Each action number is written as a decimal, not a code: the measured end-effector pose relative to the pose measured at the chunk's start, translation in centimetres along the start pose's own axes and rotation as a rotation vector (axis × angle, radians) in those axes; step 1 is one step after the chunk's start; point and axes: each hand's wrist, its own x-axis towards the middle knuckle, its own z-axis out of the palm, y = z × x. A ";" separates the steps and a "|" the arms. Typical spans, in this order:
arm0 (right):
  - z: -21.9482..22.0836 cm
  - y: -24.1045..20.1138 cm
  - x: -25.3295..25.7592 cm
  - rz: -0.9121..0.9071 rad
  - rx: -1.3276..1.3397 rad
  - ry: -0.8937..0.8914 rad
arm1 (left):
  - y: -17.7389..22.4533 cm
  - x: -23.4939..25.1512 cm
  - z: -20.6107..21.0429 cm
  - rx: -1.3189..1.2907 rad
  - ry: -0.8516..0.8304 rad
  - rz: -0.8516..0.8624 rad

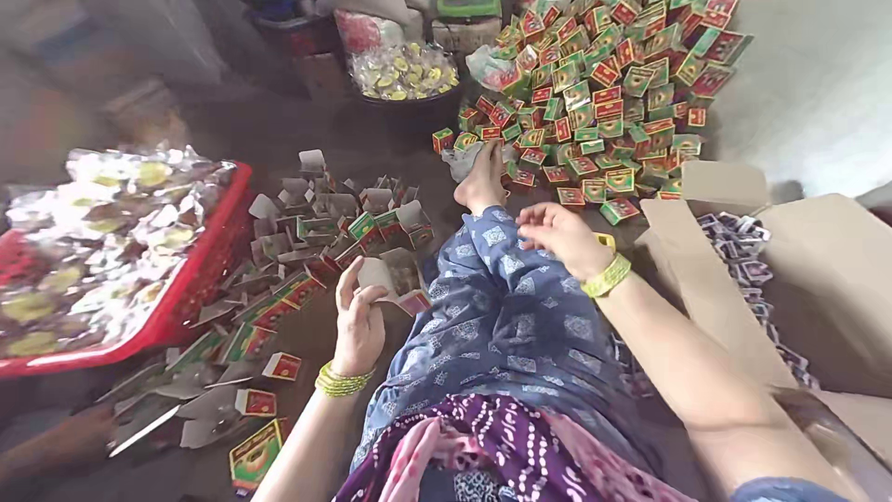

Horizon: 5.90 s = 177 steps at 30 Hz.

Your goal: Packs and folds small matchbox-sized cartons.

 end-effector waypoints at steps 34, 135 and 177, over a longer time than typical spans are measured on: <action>-14.2 25.7 -14.2 0.755 -1.081 0.068 | 5.5 -3.6 15.2 -0.667 -0.564 -0.389; 1.1 8.0 -11.5 -0.424 -0.291 -0.143 | 4.4 -5.4 14.2 -0.795 -0.649 -0.369; -17.1 21.6 -4.5 0.593 -0.239 0.644 | 4.2 -5.0 14.5 -0.732 -0.521 -0.518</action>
